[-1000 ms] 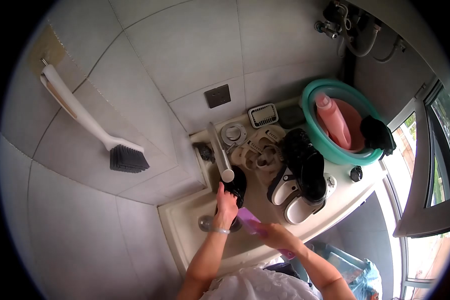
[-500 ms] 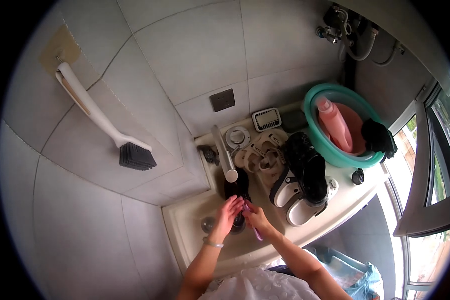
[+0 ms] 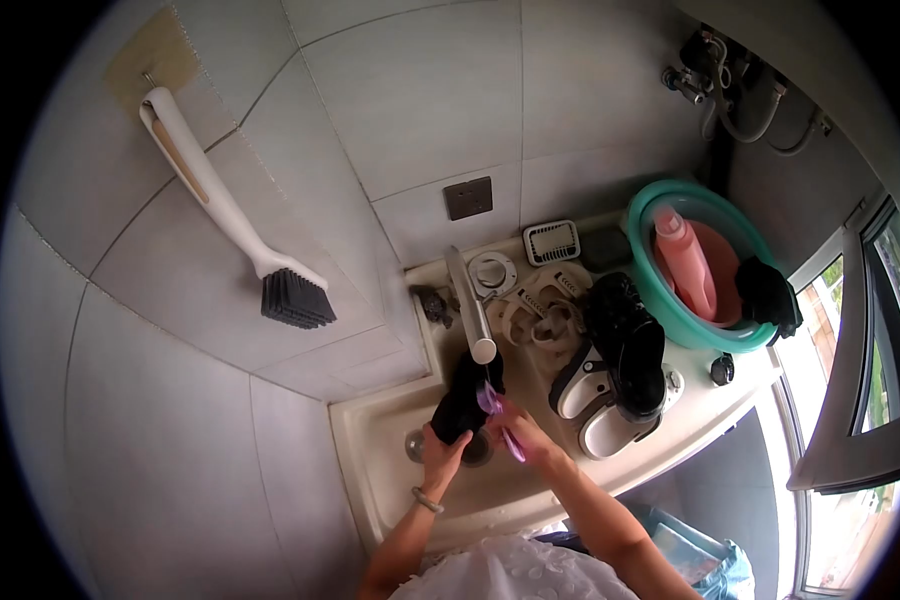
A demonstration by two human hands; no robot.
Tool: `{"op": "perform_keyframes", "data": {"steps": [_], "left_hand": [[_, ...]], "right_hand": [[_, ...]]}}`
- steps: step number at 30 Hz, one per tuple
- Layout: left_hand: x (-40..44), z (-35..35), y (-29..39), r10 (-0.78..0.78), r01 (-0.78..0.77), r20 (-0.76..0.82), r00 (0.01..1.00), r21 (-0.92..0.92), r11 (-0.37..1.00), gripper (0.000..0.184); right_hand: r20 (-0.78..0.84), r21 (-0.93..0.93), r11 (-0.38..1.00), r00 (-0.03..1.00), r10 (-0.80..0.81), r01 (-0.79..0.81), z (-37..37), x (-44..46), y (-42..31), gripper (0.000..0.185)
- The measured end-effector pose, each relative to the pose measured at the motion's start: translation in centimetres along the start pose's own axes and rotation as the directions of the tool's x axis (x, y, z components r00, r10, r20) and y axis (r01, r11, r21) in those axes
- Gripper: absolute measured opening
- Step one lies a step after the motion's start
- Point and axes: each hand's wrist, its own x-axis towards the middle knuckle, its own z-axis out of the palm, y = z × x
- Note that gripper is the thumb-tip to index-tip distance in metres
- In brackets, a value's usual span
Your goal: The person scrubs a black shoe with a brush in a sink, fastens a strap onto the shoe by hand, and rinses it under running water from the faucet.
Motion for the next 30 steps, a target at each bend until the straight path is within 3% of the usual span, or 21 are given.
{"op": "perform_keyframes", "data": {"steps": [1,2,6,7,12,15,16,19,21,24,30], "left_hand": [[0.1,0.1,1.8,0.180,-0.177,0.003,0.984,0.197,0.964,0.059],[-0.4,0.1,3.6,0.018,-0.004,-0.042,0.999,0.313,0.950,0.054],[0.8,0.2,3.3,0.106,-0.086,-0.045,0.993,0.323,0.942,0.054],[1.0,0.5,4.3,0.103,-0.084,-0.024,0.994,0.407,0.910,0.052],[3.9,2.1,9.3,0.117,-0.143,0.082,0.990,0.629,0.765,0.051],[6.5,3.3,10.8,0.086,-0.202,0.191,0.978,0.751,0.628,0.052],[7.0,3.8,11.2,0.100,-0.301,0.292,0.951,0.805,0.511,0.050],[7.6,5.3,11.7,0.122,-0.535,0.522,0.844,0.802,0.266,0.045],[7.9,5.8,11.7,0.100,-0.600,0.593,0.799,0.776,0.193,0.046],[8.1,7.1,11.5,0.035,-0.642,0.646,0.763,0.751,0.151,0.046],[9.2,9.7,11.4,-0.041,-0.693,0.707,0.706,0.702,0.167,0.048]], "right_hand": [[-0.023,-0.031,1.000,1.000,0.002,-0.003,-0.3,-0.4,0.3,0.035],[-0.004,-0.144,0.989,1.000,0.031,-0.032,-1.3,-0.6,0.7,0.033],[-0.029,-0.297,0.947,0.993,0.118,-0.121,-1.9,-2.4,2.7,0.024],[-0.048,-0.311,0.938,0.988,0.147,-0.155,-1.8,-2.7,3.1,0.021],[-0.092,-0.266,0.933,0.970,0.226,-0.243,-4.1,0.3,2.5,0.036],[-0.079,-0.215,0.947,0.971,0.228,-0.239,-4.9,0.8,1.8,0.036],[-0.083,-0.157,0.961,0.973,0.216,-0.227,-5.1,0.7,1.8,0.035],[-0.082,-0.099,0.968,0.972,0.222,-0.229,-6.8,0.2,2.2,0.032],[-0.055,-0.034,0.992,0.992,0.117,-0.119,-7.6,0.3,2.9,0.032],[0.002,0.033,0.996,0.997,0.081,-0.081,-7.9,-0.8,2.2,0.030],[0.060,-0.084,0.993,0.994,0.091,-0.086,-6.1,-1.7,0.9,0.022]]}}
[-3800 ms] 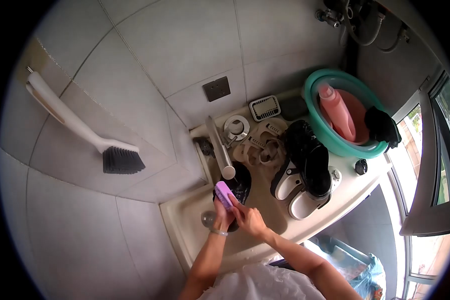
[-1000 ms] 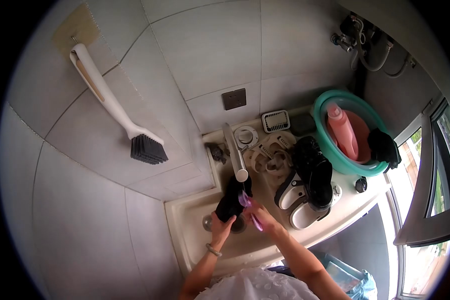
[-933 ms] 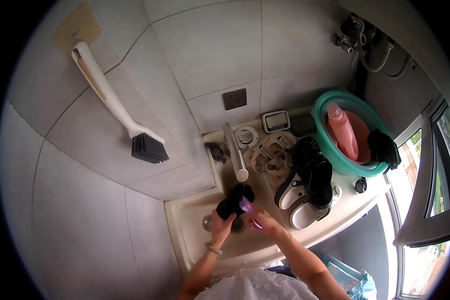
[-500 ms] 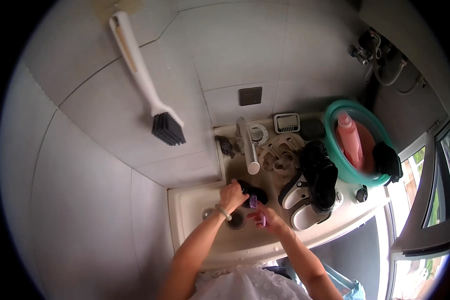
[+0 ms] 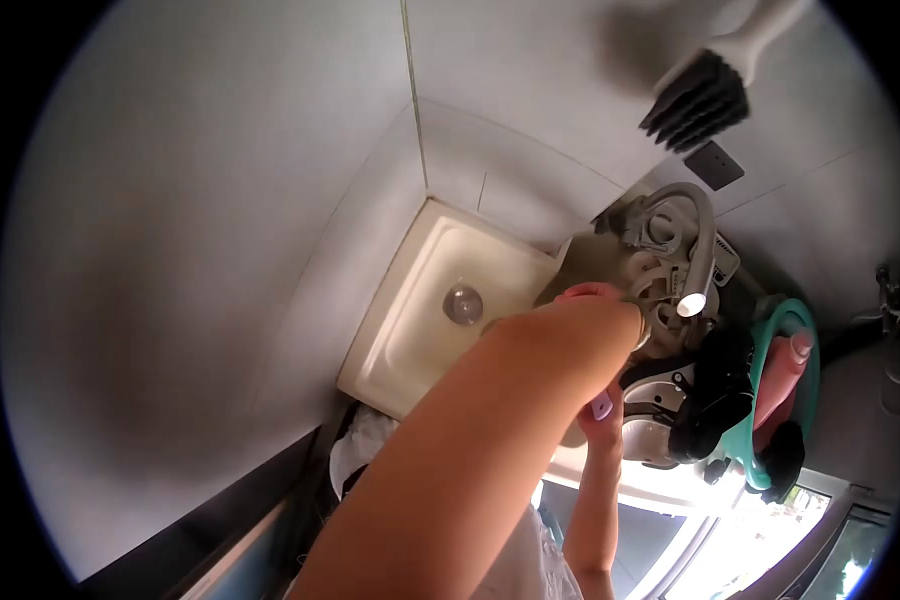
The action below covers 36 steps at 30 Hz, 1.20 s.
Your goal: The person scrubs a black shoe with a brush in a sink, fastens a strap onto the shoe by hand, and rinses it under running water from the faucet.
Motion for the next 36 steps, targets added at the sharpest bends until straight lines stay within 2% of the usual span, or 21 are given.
{"op": "perform_keyframes", "data": {"steps": [3,4,6,8,11,13,15,17,18,19,21,24,26,27,28,29,31,33,35,36], "left_hand": [[1.3,-0.1,0.2,0.032,-0.032,0.033,0.999,-0.001,0.999,0.049],[1.7,0.0,0.1,0.039,-0.039,0.043,0.998,-0.004,0.999,0.049],[2.7,-0.2,-0.2,0.052,-0.052,0.070,0.996,-0.012,0.999,0.050],[3.5,-0.4,-0.7,0.063,-0.060,0.107,0.992,-0.026,0.998,0.050],[3.8,-1.4,-1.9,0.062,-0.054,0.177,0.982,-0.052,0.997,0.051],[1.9,-2.1,-2.9,0.007,0.021,0.222,0.975,-0.123,0.992,0.052],[-1.3,-2.4,-4.1,-0.092,0.150,0.209,0.974,-0.281,0.948,0.053],[-4.8,-1.1,-5.2,-0.244,0.243,0.068,0.967,-0.524,0.816,0.057],[-6.4,-2.1,-5.4,-0.287,0.319,0.152,0.946,-0.604,0.730,0.056],[-6.6,1.7,-5.9,-0.358,0.294,0.038,0.933,-0.653,0.698,0.059],[-9.6,1.7,-4.8,-0.480,0.324,0.016,0.877,-0.758,0.566,0.057],[-12.4,1.3,-2.3,-0.596,0.290,-0.039,0.802,-0.846,0.446,0.058],[-12.9,1.9,-1.2,-0.636,0.249,-0.066,0.769,-0.885,0.393,0.061],[-12.6,2.8,-1.3,-0.666,0.228,-0.054,0.744,-0.916,0.329,0.062],[-12.4,3.0,-1.6,-0.684,0.231,-0.014,0.729,-0.936,0.265,0.062],[-12.4,3.3,-1.6,-0.697,0.236,0.032,0.717,-0.951,0.199,0.062],[-12.8,3.3,-0.9,-0.687,0.206,-0.014,0.727,-0.949,0.237,0.061],[-13.1,5.2,0.0,-0.651,0.002,-0.149,0.744,-0.974,0.225,0.059],[-13.4,7.4,-0.3,-0.644,-0.036,-0.169,0.746,-0.976,0.214,0.059],[-13.0,8.1,-0.9,-0.641,-0.081,-0.191,0.744,-0.977,0.196,0.058]], "right_hand": [[-0.132,-0.023,0.999,0.990,-0.052,0.050,0.6,-0.5,0.3,0.017],[-0.137,-0.133,0.985,0.982,-0.130,0.112,-1.0,-0.1,0.8,0.023],[-0.188,-0.221,0.970,0.972,-0.139,0.096,0.2,0.0,0.4,0.027],[-0.130,-0.157,0.973,0.973,-0.192,0.171,-2.4,0.2,1.5,0.028],[-0.179,-0.106,0.990,0.978,-0.106,0.088,-1.2,-0.1,0.6,0.034],[-0.138,-0.078,0.997,0.990,-0.033,0.023,-0.8,0.3,0.1,0.045],[-0.063,-0.040,0.999,0.998,0.018,-0.021,-0.3,0.9,-0.2,0.065],[-0.105,-0.137,0.985,0.990,0.091,-0.105,1.4,0.7,-0.7,0.068],[-0.124,-0.166,0.980,0.988,0.088,-0.109,2.5,0.5,-0.4,0.068],[-0.144,-0.194,0.975,0.986,0.086,-0.113,3.6,0.4,-0.1,0.068],[-0.198,-0.305,0.947,0.979,0.042,-0.102,4.9,0.7,0.3,0.066],[-0.329,-0.553,0.831,0.932,-0.150,-0.062,3.0,4.5,1.3,0.057],[-0.356,-0.675,0.722,0.924,-0.139,-0.152,3.1,5.7,1.6,0.058],[-0.340,-0.805,0.581,0.896,-0.286,-0.120,4.1,6.0,2.7,0.057],[-0.341,-0.797,0.595,0.890,-0.302,-0.103,5.3,5.2,2.9,0.057],[-0.254,-0.813,0.583,0.899,-0.356,0.002,6.3,4.1,3.2,0.057],[-0.179,-0.813,0.570,0.884,-0.432,0.114,6.5,4.1,2.1,0.057],[-0.268,-0.770,0.639,0.904,-0.332,0.006,5.5,5.5,0.7,0.060],[-0.324,-0.704,0.706,0.921,-0.217,-0.081,5.5,5.9,0.4,0.061],[-0.224,-0.823,0.566,0.894,-0.389,0.040,6.7,4.6,1.5,0.060]]}}
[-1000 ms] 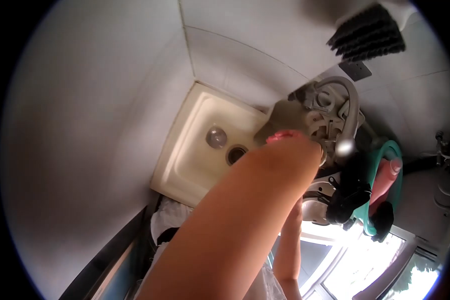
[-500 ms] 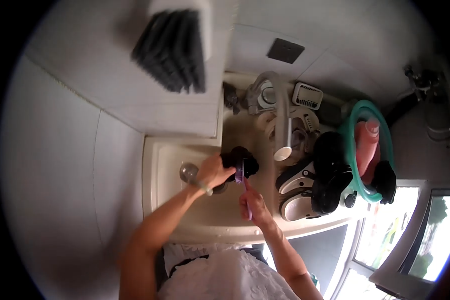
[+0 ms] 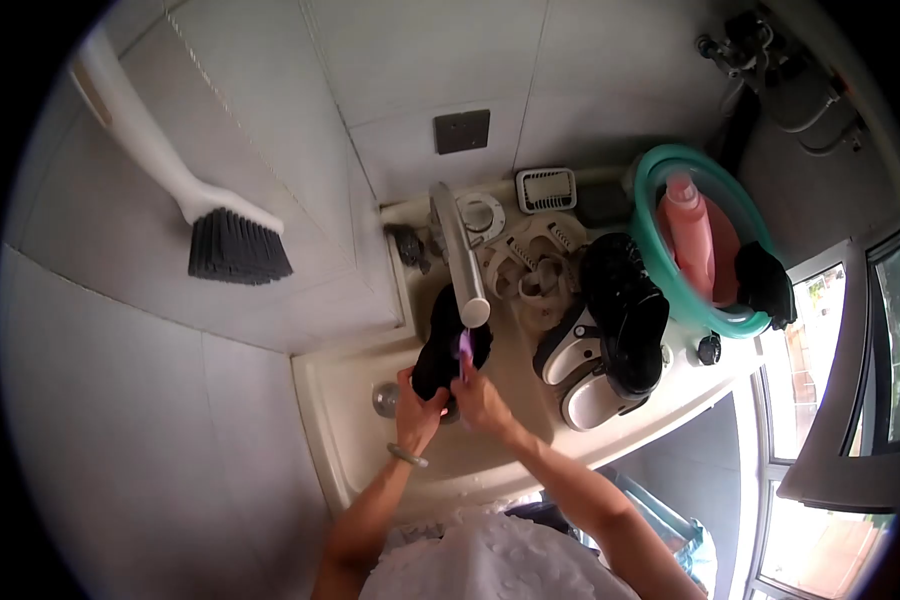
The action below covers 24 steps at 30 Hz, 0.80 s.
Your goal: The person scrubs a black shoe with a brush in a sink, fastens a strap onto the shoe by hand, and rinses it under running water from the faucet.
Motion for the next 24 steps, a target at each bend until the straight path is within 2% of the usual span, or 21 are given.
{"op": "perform_keyframes", "data": {"steps": [1,2,3,5,6,8,9,10,12,13,14,16,18,21,22,23,24], "left_hand": [[0.6,0.0,1.0,0.019,-0.019,-0.001,1.000,-0.047,0.999,0.057],[0.4,-0.4,1.8,0.058,-0.057,-0.008,0.998,0.105,0.993,0.055],[0.1,-0.3,2.5,0.066,-0.066,0.005,0.998,0.110,0.992,0.055],[-1.1,0.6,3.4,-0.072,0.092,0.090,0.993,-0.234,0.968,0.054],[-1.8,1.0,4.4,-0.129,0.162,0.125,0.984,-0.313,0.936,0.053],[-1.5,0.6,3.1,-0.168,0.199,0.121,0.978,-0.324,0.925,0.051],[-0.7,0.5,2.3,-0.207,0.237,0.121,0.971,-0.341,0.910,0.049],[-0.3,0.0,1.5,-0.205,0.239,0.134,0.969,-0.339,0.910,0.048],[-0.6,-0.1,2.2,-0.197,0.236,0.144,0.970,-0.346,0.908,0.048],[-1.0,-0.1,2.3,-0.195,0.237,0.150,0.969,-0.360,0.902,0.048],[-1.4,0.0,1.6,-0.079,0.128,0.157,0.984,-0.335,0.933,0.045],[-1.9,0.4,1.8,-0.109,0.161,0.163,0.981,-0.349,0.923,0.044],[-1.2,0.1,2.3,-0.116,0.169,0.161,0.980,-0.365,0.916,0.043],[-1.1,-0.8,1.6,-0.180,0.214,0.140,0.974,-0.284,0.934,0.046],[-1.3,-0.6,1.4,-0.157,0.208,0.161,0.974,-0.379,0.902,0.046],[-1.8,-0.3,1.3,-0.163,0.215,0.167,0.972,-0.374,0.902,0.046],[-2.2,0.3,1.7,-0.137,0.193,0.174,0.975,-0.364,0.911,0.046]], "right_hand": [[-0.066,-0.129,0.976,0.980,-0.185,0.176,0.8,-1.4,0.0,0.059],[-0.089,-0.134,0.963,0.965,-0.246,0.233,1.0,-1.3,0.7,0.058],[-0.112,-0.142,0.947,0.946,-0.305,0.289,1.3,-1.0,1.4,0.056],[-0.027,-0.106,0.973,0.977,-0.210,0.206,-1.0,2.0,1.2,0.057],[-0.015,-0.057,0.994,0.995,-0.097,0.096,-0.9,3.9,2.3,0.058],[-0.011,-0.030,0.997,0.997,-0.074,0.074,-0.1,3.8,2.3,0.059],[-0.043,-0.075,0.984,0.986,-0.162,0.159,-0.1,0.6,0.3,0.059],[-0.002,-0.061,0.968,0.970,-0.243,0.242,0.1,-0.9,0.2,0.061],[-0.026,-0.125,0.929,0.935,-0.354,0.348,1.0,-0.6,1.9,0.057],[-0.037,-0.113,0.959,0.964,-0.264,0.259,0.2,1.0,1.7,0.051],[-0.048,-0.101,0.981,0.984,-0.172,0.166,-0.5,2.5,1.5,0.045],[-0.073,-0.093,0.996,0.997,-0.021,0.014,-0.8,3.7,0.8,0.041],[-0.043,-0.177,0.968,0.981,-0.188,0.177,1.0,1.6,1.4,0.042],[-0.027,-0.051,0.984,0.985,-0.173,0.171,0.9,-2.1,-0.2,0.037],[0.001,-0.163,0.963,0.976,-0.218,0.216,0.7,-0.7,0.8,0.037],[0.037,-0.270,0.928,0.965,-0.258,0.258,0.6,0.6,1.8,0.038],[0.006,-0.246,0.954,0.984,-0.176,0.172,0.2,1.8,1.9,0.042]]}}
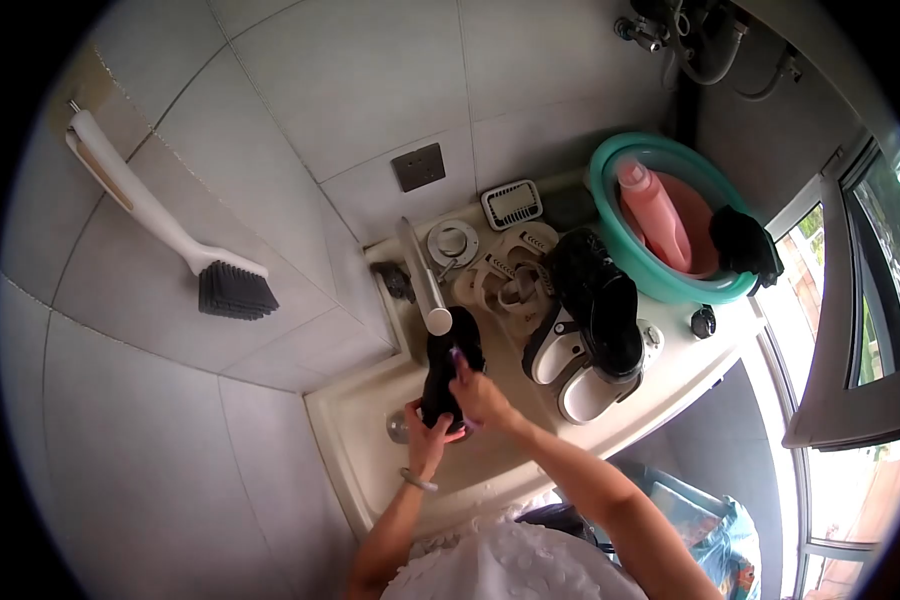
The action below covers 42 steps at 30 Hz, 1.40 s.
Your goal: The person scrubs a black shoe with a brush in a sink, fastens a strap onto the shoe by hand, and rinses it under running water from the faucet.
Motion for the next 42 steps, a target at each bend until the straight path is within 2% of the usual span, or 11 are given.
{"op": "perform_keyframes", "data": {"steps": [2,5,8,9,10,12,15,19,24,29,42], "left_hand": [[0.4,0.2,-0.4,0.009,-0.009,0.007,1.000,0.032,0.999,0.045],[0.4,-0.4,0.5,-0.106,0.104,-0.079,0.991,-0.024,0.994,0.053],[0.4,-1.1,1.1,-0.075,0.078,-0.059,0.995,0.047,0.996,0.053],[0.3,-1.0,0.8,-0.043,0.043,0.003,0.999,0.075,0.996,0.053],[0.2,-0.8,0.2,-0.041,0.041,0.008,0.999,0.075,0.996,0.053],[-0.4,-0.1,-0.6,0.044,-0.051,0.058,0.997,0.122,0.991,0.054],[0.2,0.0,0.0,-0.014,0.010,0.036,0.999,0.105,0.994,0.055],[2.1,-1.7,1.3,0.043,-0.016,-0.105,0.994,0.246,0.969,0.058],[2.4,-1.0,5.1,-0.054,0.079,-0.110,0.992,0.237,0.968,0.059],[1.9,0.0,6.8,-0.083,0.109,-0.102,0.991,0.281,0.953,0.057],[1.3,-1.7,6.9,-0.010,0.020,-0.047,0.999,0.226,0.974,0.059]], "right_hand": [[-0.019,0.059,0.982,0.984,0.179,-0.178,-0.7,2.4,0.5,0.051],[0.023,0.129,0.986,0.995,0.102,-0.104,-1.4,-2.5,-2.8,0.065],[0.110,0.068,0.995,0.992,0.060,-0.067,-1.3,-5.2,-3.2,0.067],[0.108,0.062,0.993,0.989,0.098,-0.105,-1.8,-4.9,-3.4,0.065],[0.055,0.003,1.000,0.998,0.025,-0.025,0.3,-2.1,0.2,0.053],[0.126,-0.014,0.994,0.986,0.108,-0.107,-1.7,1.2,1.0,0.055],[0.025,0.128,0.971,0.979,0.201,-0.202,-2.1,-1.4,-1.1,0.068],[0.190,0.246,0.967,0.982,0.014,-0.061,-4.9,-7.9,-0.9,0.062],[0.379,0.355,0.902,0.920,0.101,-0.246,-13.1,-12.0,-4.2,0.056],[0.297,0.351,0.869,0.922,0.250,-0.349,-14.7,-13.6,-1.9,0.056],[0.266,0.267,0.898,0.922,0.280,-0.350,-10.7,-12.8,0.2,0.060]]}}
